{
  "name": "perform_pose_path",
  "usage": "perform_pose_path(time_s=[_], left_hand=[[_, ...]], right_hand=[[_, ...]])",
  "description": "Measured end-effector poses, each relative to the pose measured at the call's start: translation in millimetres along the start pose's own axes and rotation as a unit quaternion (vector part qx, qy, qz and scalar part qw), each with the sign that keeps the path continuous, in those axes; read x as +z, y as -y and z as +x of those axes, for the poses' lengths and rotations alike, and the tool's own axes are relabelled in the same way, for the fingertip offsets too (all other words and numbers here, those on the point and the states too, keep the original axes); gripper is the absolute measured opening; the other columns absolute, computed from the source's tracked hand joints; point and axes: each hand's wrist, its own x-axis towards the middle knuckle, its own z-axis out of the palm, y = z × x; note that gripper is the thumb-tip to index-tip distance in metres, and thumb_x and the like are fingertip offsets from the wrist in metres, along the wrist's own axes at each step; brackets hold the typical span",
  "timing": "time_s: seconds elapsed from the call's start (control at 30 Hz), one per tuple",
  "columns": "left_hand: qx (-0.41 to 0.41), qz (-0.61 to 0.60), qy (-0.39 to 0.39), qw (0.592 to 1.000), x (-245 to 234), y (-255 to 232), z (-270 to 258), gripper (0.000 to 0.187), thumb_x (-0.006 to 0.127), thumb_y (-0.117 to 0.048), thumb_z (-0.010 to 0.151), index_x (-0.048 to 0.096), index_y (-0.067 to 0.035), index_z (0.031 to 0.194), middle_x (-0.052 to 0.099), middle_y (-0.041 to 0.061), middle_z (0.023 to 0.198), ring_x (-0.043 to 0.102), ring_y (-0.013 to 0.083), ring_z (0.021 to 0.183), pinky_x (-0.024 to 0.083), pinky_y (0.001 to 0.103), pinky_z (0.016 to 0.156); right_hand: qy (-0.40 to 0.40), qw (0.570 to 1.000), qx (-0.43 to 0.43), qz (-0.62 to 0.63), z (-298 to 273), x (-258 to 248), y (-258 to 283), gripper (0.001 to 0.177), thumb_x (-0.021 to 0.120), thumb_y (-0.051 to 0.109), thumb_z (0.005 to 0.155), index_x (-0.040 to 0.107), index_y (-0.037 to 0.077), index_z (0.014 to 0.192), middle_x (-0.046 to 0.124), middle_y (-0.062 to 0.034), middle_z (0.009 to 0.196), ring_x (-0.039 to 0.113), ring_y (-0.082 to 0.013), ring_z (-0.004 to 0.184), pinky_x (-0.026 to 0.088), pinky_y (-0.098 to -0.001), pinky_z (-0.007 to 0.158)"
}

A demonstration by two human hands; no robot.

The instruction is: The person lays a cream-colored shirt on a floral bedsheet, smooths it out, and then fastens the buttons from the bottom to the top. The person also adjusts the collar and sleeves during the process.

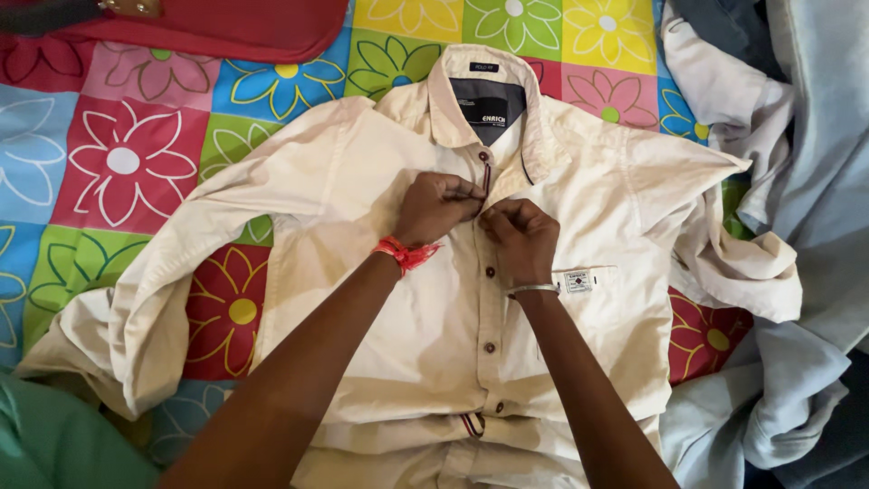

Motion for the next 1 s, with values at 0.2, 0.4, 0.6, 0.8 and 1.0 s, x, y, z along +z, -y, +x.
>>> perform_pose_path(time_s=[0.2,0.4,0.6,0.8,1.0], left_hand=[[0.003,0.058,-0.016,0.998,-3,-18,-7,0.020,0.082,-0.015,0.076,0.078,0.002,0.086,0.076,0.004,0.077,0.070,0.0072,0.069,0.057,0.023,0.065],[-0.063,-0.030,-0.018,0.997,-2,-10,5,0.020,0.081,-0.007,0.076,0.076,0.004,0.092,0.076,0.008,0.080,0.071,0.0115,0.069,0.060,0.026,0.064],[-0.167,-0.075,0.006,0.983,-12,-7,22,0.024,0.081,-0.003,0.076,0.070,0.001,0.096,0.075,0.009,0.084,0.074,0.0155,0.070,0.064,0.029,0.065],[-0.183,-0.078,0.024,0.980,-18,-9,23,0.020,0.080,-0.004,0.078,0.065,-0.001,0.090,0.074,0.009,0.082,0.075,0.0173,0.072,0.065,0.028,0.065],[-0.039,-0.075,0.009,0.996,-11,-7,8,0.028,0.079,-0.001,0.077,0.061,0.001,0.098,0.072,0.013,0.088,0.072,0.0191,0.072,0.062,0.030,0.063]], right_hand=[[-0.027,0.998,-0.042,-0.039,3,9,-12,0.007,0.072,-0.003,0.090,0.069,-0.004,0.096,0.073,-0.0051,0.087,0.068,-0.0083,0.076,0.057,-0.0231,0.071],[-0.033,0.997,-0.047,-0.055,0,12,-11,0.014,0.074,-0.002,0.089,0.070,-0.003,0.102,0.072,-0.0029,0.090,0.066,-0.0064,0.077,0.055,-0.0212,0.071],[-0.037,0.997,-0.048,-0.045,-5,12,-6,0.013,0.074,0.002,0.092,0.070,-0.003,0.103,0.071,-0.0027,0.089,0.065,-0.0066,0.076,0.055,-0.0216,0.070],[-0.018,1.000,-0.025,-0.004,-4,8,-3,0.012,0.067,0.006,0.099,0.070,-0.003,0.106,0.071,-0.0027,0.088,0.065,-0.0070,0.073,0.055,-0.0224,0.068],[0.002,1.000,0.008,-0.029,0,3,-1,0.015,0.067,0.006,0.098,0.071,-0.003,0.108,0.072,-0.0044,0.085,0.064,-0.0078,0.069,0.055,-0.0231,0.065]])
